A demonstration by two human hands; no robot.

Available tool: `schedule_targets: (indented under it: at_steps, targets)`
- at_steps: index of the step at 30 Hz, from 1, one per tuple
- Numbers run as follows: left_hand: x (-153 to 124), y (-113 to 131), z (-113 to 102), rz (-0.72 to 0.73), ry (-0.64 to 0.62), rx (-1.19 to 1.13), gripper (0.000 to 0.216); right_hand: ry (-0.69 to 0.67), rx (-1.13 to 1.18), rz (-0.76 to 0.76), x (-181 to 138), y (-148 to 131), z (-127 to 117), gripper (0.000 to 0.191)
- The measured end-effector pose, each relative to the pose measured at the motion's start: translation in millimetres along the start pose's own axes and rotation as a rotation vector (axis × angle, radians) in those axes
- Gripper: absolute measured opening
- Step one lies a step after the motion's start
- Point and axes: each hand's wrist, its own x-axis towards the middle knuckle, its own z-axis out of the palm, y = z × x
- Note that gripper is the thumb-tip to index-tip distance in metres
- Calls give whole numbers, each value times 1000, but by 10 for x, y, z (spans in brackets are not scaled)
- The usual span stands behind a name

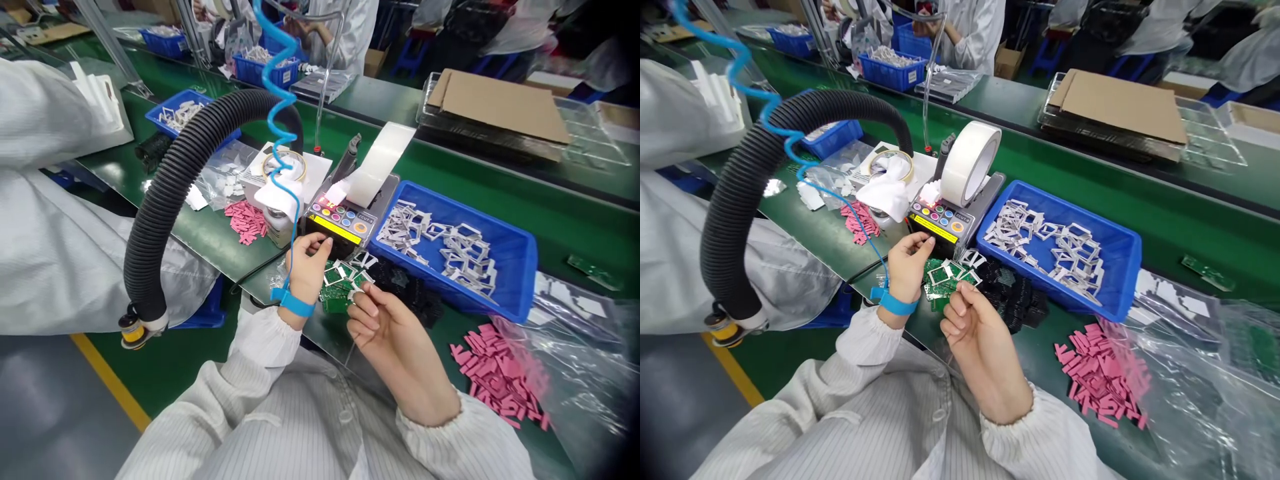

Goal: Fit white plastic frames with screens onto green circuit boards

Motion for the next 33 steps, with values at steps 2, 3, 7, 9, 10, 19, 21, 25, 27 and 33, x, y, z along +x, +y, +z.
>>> schedule_targets:
  at_steps: [2, 3, 7, 9, 10, 19, 21, 25, 27, 33]
  targets:
    - [-1, -2, 25, 2, 15, -8, 15, -16, -11, 1, -13, -12, -23, 20]
    - [-5, -2, 38, 2, 23, -12, 15, -23, -14, 1, -18, -16, -36, 20]
    - [-28, -9, 83, -2, 40, -28, 12, -48, -26, -9, -39, -28, -81, 21]
    - [-34, -17, 97, -2, 47, -26, 11, -40, -36, -18, -46, -30, -93, 21]
    - [-34, -20, 101, -1, 52, -20, 9, -34, -40, -22, -49, -30, -95, 21]
    - [-167, 54, 107, 21, 16, 8, 12, -43, -49, -7, -55, -10, -112, 21]
    - [-236, 102, 56, 23, -23, 7, 13, -46, -40, -8, -60, -18, -127, 20]
    - [-290, 168, -225, 16, -109, 62, 11, -39, -54, -31, -71, -43, -140, 19]
    - [-259, 160, -438, 13, -131, 130, 8, -32, -66, -46, -70, -44, -136, 19]
    - [-125, 16, -932, 67, -104, 438, 8, -40, -81, -14, -40, 31, -119, 21]
